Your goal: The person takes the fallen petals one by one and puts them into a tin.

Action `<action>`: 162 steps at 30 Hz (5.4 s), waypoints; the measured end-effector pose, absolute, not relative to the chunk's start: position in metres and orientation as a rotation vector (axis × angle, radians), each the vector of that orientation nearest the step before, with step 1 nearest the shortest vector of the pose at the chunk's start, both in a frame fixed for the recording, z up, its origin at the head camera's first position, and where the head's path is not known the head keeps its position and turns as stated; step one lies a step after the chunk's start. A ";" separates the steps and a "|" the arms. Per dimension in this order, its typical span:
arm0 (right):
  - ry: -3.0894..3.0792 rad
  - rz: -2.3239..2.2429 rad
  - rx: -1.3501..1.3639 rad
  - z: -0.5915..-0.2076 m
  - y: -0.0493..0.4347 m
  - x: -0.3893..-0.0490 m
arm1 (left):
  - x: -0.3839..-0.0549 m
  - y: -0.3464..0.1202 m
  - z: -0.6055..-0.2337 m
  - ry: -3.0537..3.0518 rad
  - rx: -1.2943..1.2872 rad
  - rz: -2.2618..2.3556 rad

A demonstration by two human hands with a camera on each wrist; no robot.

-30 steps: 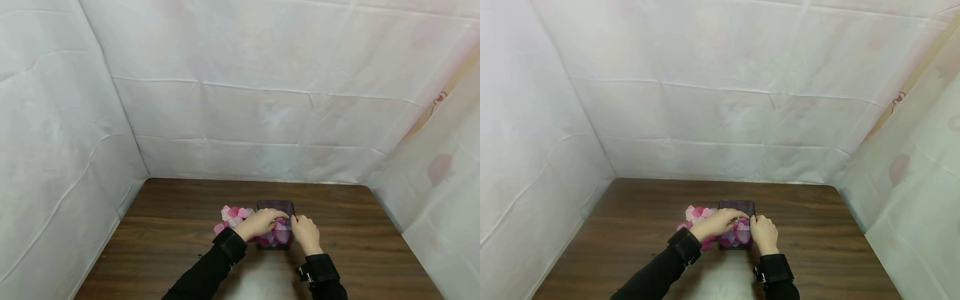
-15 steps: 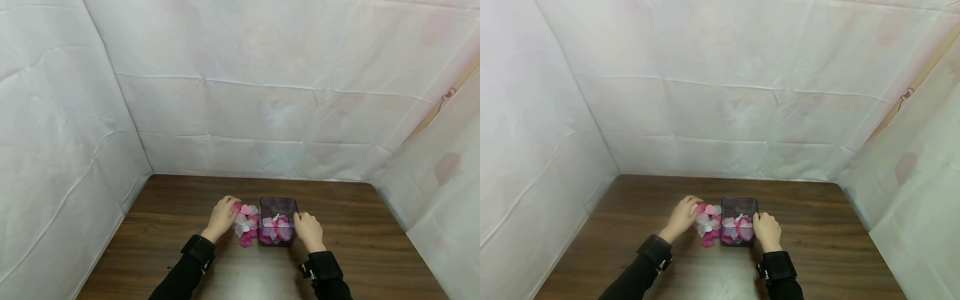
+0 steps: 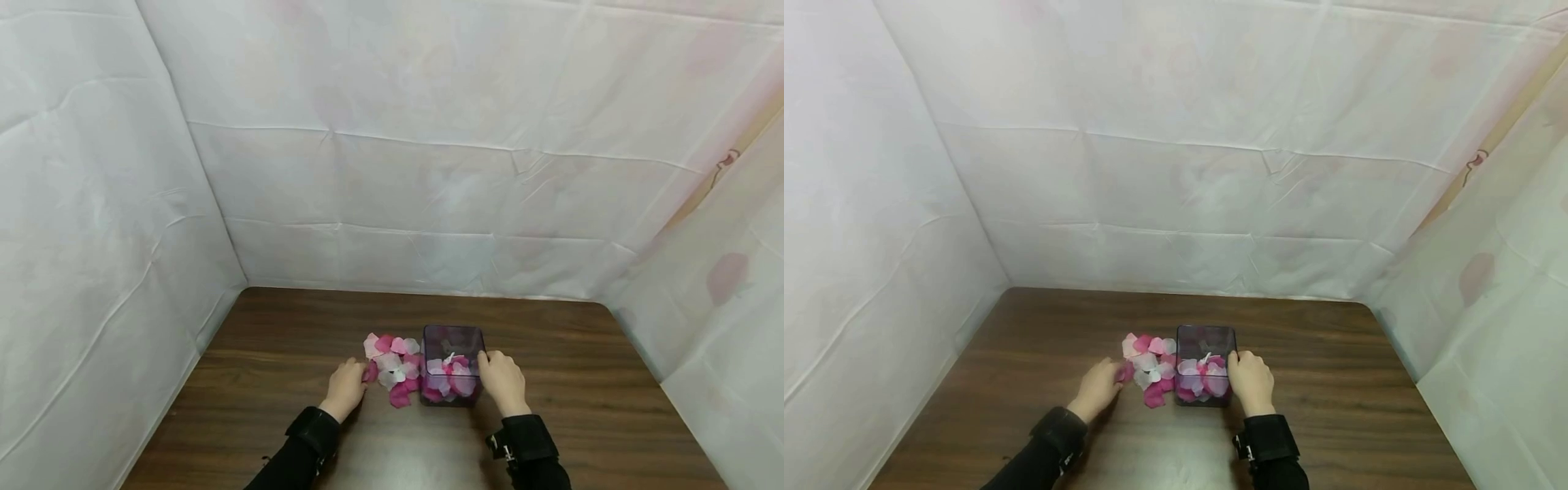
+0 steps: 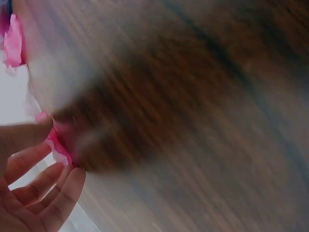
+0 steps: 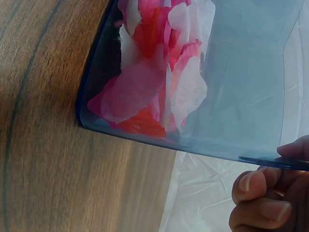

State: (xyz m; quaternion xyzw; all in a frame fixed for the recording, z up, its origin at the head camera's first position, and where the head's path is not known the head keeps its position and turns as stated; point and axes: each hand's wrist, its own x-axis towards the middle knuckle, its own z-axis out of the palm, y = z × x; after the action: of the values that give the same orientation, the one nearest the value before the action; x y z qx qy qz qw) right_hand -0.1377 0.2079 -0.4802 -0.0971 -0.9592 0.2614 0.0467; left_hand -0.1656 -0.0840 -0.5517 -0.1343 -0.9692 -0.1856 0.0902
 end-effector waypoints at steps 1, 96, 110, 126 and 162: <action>-2.927 0.797 -0.292 -0.480 0.207 -0.138 | -0.165 -0.084 -0.553 -2.863 -0.403 -0.534; -2.925 0.803 -0.352 -0.479 0.213 -0.143 | -0.169 -0.043 -0.549 -2.771 -0.583 -0.623; -2.923 0.800 -0.361 -0.480 0.213 -0.144 | -0.174 -0.043 -0.538 -2.681 -0.410 -0.612; -2.930 0.823 -0.382 -0.480 0.214 -0.144 | -0.184 -0.030 -0.461 -2.506 -0.504 -1.190; -2.914 0.813 -0.393 -0.476 0.217 -0.143 | -0.189 -0.026 -0.502 -2.803 -0.499 -0.851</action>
State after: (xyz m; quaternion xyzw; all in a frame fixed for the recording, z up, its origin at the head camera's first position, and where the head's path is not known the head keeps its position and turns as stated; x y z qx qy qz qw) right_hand -0.1434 0.2170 -0.4762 -0.1285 -0.9542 0.2663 0.0453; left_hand -0.1894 -0.0260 -0.5019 -0.1672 -0.9399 -0.2853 0.0851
